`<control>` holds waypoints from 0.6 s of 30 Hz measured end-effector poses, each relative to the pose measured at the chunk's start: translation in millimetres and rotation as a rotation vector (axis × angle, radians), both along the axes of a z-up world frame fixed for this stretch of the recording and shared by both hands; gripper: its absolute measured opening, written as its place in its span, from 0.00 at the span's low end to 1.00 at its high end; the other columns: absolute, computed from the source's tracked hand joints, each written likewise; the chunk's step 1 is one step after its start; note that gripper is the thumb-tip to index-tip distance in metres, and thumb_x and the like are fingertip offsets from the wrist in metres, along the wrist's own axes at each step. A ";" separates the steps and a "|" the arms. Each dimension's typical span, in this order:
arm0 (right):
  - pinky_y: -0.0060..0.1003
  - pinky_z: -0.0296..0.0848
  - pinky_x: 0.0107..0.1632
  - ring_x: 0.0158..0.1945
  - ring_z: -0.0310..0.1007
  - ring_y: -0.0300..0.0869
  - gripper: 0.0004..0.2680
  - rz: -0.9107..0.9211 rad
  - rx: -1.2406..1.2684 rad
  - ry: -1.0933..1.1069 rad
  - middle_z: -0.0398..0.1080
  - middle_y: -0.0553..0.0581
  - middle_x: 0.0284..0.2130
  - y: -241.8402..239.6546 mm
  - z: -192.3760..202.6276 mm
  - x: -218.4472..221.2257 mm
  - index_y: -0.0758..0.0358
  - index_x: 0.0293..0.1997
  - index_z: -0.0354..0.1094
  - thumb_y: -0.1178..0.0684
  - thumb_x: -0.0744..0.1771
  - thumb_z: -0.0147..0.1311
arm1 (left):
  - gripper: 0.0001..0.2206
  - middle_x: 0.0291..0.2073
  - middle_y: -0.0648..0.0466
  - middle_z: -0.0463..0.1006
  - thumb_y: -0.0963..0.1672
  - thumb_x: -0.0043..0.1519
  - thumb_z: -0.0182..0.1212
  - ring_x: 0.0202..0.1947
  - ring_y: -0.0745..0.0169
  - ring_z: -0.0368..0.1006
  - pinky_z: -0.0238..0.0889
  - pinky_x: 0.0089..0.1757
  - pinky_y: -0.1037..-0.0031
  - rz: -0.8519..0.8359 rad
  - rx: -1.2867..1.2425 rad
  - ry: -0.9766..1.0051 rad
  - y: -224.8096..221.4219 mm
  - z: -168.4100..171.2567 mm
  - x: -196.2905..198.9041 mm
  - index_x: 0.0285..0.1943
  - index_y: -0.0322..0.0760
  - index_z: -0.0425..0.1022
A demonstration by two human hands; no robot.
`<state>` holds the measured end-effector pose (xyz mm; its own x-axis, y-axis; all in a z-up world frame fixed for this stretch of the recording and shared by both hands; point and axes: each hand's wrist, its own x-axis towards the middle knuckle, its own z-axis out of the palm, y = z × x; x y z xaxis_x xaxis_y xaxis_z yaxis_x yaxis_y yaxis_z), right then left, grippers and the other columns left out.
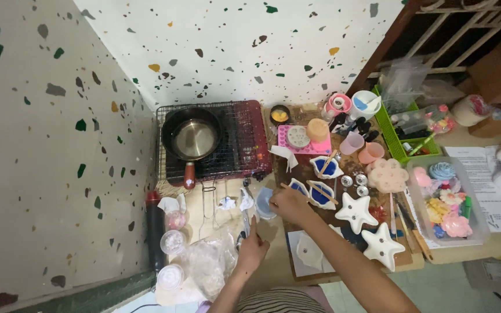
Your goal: Pouring melted wax into molds and mixing ingredients to create candles.
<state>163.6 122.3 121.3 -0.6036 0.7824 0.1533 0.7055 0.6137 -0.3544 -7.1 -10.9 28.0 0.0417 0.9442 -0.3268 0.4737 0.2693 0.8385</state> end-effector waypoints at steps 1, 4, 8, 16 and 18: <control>0.52 0.70 0.59 0.33 0.75 0.54 0.06 0.042 -0.042 0.009 0.73 0.61 0.26 -2.3 5.1 -0.1 0.63 0.23 0.74 0.53 0.61 0.58 | 0.44 0.28 0.44 0.79 0.41 0.55 0.63 0.31 0.42 0.77 0.71 0.37 0.59 0.000 -0.024 0.004 -0.4 0.1 -0.6 0.80 0.39 0.38; 0.49 0.74 0.41 0.36 0.75 0.56 0.05 -0.028 0.002 0.092 0.75 0.61 0.31 -2.6 9.4 -2.2 0.64 0.31 0.74 0.55 0.61 0.56 | 0.45 0.28 0.43 0.79 0.42 0.56 0.64 0.31 0.42 0.78 0.71 0.37 0.60 0.014 -0.047 0.007 -0.7 0.1 -1.8 0.80 0.36 0.37; 0.47 0.76 0.46 0.36 0.76 0.54 0.06 -0.059 -0.078 -0.030 0.75 0.59 0.30 -9.7 15.4 7.1 0.62 0.25 0.75 0.52 0.62 0.57 | 0.44 0.30 0.44 0.81 0.42 0.56 0.62 0.32 0.44 0.79 0.72 0.38 0.61 0.044 -0.080 -0.003 -2.3 -4.3 -5.4 0.80 0.35 0.37; 0.47 0.72 0.37 0.33 0.77 0.53 0.07 -0.429 -0.203 0.204 0.75 0.62 0.28 -6.8 22.0 57.8 0.62 0.34 0.79 0.50 0.63 0.59 | 0.36 0.34 0.41 0.81 0.46 0.61 0.61 0.35 0.46 0.80 0.71 0.39 0.62 0.101 -0.149 -0.002 -20.6 45.7 -26.3 0.78 0.37 0.48; 0.46 0.72 0.35 0.31 0.77 0.52 0.07 -0.466 -0.259 0.299 0.75 0.61 0.28 -9.7 32.9 61.0 0.63 0.35 0.78 0.50 0.64 0.59 | 0.38 0.36 0.43 0.82 0.45 0.60 0.61 0.36 0.47 0.81 0.72 0.41 0.64 0.056 -0.245 0.020 -21.6 46.2 -32.2 0.79 0.39 0.44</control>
<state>224.6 112.6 154.2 -0.1487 0.9883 0.0326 0.7257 0.1314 -0.6753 -39.3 -32.5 74.2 -0.0169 0.8372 -0.5466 0.4678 0.4898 0.7357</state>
